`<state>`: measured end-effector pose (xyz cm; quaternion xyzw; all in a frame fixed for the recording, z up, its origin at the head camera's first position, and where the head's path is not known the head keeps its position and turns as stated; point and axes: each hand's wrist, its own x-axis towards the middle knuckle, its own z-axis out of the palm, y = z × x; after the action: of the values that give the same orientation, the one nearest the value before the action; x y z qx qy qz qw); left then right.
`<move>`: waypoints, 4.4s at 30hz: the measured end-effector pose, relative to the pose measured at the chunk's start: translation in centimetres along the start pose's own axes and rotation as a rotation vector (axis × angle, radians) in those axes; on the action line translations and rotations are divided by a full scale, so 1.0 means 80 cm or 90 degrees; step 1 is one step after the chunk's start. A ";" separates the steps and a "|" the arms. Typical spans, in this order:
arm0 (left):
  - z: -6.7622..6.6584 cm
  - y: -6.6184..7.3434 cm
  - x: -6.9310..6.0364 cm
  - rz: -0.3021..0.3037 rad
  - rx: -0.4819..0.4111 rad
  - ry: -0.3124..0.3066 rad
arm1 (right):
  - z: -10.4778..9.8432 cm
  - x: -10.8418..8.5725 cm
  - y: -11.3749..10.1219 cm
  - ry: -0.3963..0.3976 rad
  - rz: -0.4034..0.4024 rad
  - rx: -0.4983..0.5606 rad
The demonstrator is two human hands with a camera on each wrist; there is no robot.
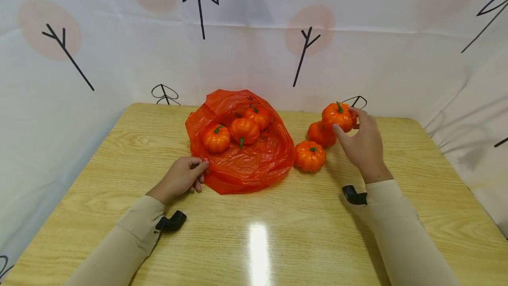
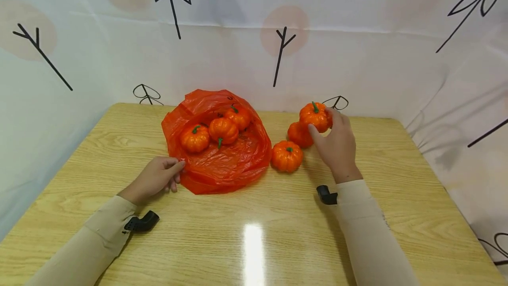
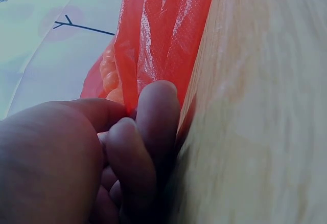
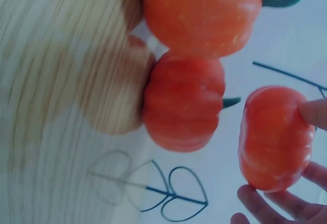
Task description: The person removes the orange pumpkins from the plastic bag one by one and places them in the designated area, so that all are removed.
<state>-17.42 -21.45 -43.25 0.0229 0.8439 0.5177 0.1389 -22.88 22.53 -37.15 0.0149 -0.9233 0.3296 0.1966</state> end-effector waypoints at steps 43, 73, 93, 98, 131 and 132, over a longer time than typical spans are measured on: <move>0.001 -0.004 0.001 0.006 -0.006 0.001 | -0.002 0.014 0.076 -0.209 0.142 -0.102; 0.000 -0.005 0.003 -0.004 -0.008 -0.001 | 0.014 0.008 0.049 -0.259 0.096 -0.090; 0.000 -0.004 0.002 -0.008 -0.007 0.001 | 0.022 0.004 0.043 -0.252 0.070 -0.077; 0.001 -0.006 0.004 -0.009 -0.010 0.000 | 0.023 0.004 0.043 -0.244 0.071 -0.072; 0.001 -0.002 0.000 -0.002 -0.009 0.002 | 0.027 -0.001 0.025 -0.130 0.056 -0.040; 0.001 -0.002 0.000 -0.003 -0.008 0.003 | 0.028 -0.002 0.022 -0.110 0.042 -0.031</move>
<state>-17.41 -21.46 -43.39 0.0190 0.8410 0.5226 0.1385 -23.80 22.51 -39.84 0.0082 -0.9445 0.3110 0.1056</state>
